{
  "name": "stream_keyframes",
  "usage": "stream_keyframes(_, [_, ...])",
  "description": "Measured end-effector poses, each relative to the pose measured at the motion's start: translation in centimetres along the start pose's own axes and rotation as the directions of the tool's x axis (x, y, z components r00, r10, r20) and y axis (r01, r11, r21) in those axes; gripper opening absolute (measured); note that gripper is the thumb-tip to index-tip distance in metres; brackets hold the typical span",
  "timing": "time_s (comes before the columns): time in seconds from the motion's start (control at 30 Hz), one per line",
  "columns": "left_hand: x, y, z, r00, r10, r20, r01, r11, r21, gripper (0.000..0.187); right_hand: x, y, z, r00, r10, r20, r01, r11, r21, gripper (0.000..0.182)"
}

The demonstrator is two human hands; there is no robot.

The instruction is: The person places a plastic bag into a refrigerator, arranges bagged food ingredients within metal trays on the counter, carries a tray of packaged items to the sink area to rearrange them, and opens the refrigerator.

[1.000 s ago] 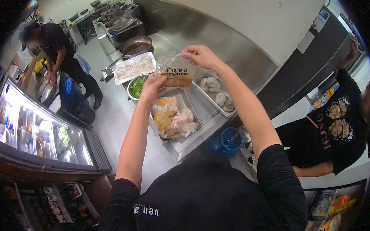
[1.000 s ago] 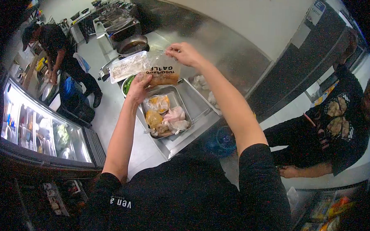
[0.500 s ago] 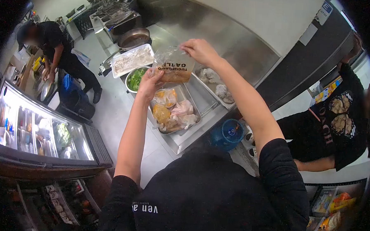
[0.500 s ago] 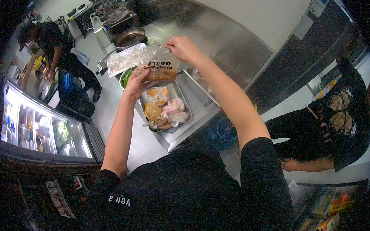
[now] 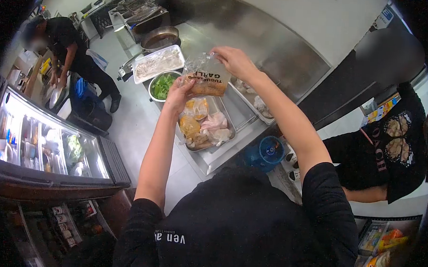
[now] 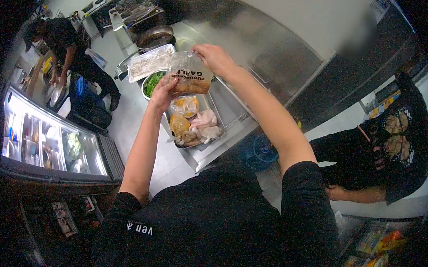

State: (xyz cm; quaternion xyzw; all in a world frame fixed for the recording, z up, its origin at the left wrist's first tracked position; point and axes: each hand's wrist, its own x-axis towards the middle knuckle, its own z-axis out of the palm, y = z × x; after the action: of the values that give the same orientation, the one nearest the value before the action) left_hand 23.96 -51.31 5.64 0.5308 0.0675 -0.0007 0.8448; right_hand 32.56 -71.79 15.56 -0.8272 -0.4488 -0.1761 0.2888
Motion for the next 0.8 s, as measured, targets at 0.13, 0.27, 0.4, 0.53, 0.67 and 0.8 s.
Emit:
stream_keyframes(0.13, [0.4, -0.5, -0.4, 1.0, -0.019, -0.004, 0.019, 0.999, -0.033, 0.038, -0.1, -0.1, 0.2, 0.996, -0.075, -0.056, 0.075, 0.997, -0.017, 0.018])
stream_keyframes(0.27, [-0.3, -0.6, -0.1, 0.998, -0.042, -0.037, 0.039, 0.996, -0.075, 0.038, -0.2, 0.2, 0.9, 0.999, -0.034, -0.027, 0.033, 0.999, -0.038, 0.014])
stream_keyframes(0.4, [2.0, -3.8, -2.5, 0.993, -0.028, 0.111, 0.046, 0.984, -0.169, 0.041, -0.1, 0.3, 2.1, 0.997, -0.054, -0.047, 0.051, 0.997, -0.05, 0.015])
stream_keyframes(0.53, [-0.1, -6.2, -0.9, 0.989, -0.137, 0.053, 0.146, 0.888, -0.436, 0.053, 0.0, -0.1, 3.1, 0.997, 0.029, 0.071, -0.028, 0.999, -0.022, 0.016])
stream_keyframes(0.67, [0.2, -8.8, -0.4, 0.964, -0.165, 0.208, 0.242, 0.866, -0.437, 0.05, -0.6, 0.9, 5.1, 0.994, 0.073, 0.076, -0.072, 0.997, -0.008, 0.019])
stream_keyframes(0.8, [0.9, -10.0, -0.3, 0.983, -0.146, 0.115, 0.182, 0.882, -0.434, 0.053, -0.9, -1.2, 3.0, 0.991, 0.128, 0.033, -0.124, 0.988, -0.095, 0.017])
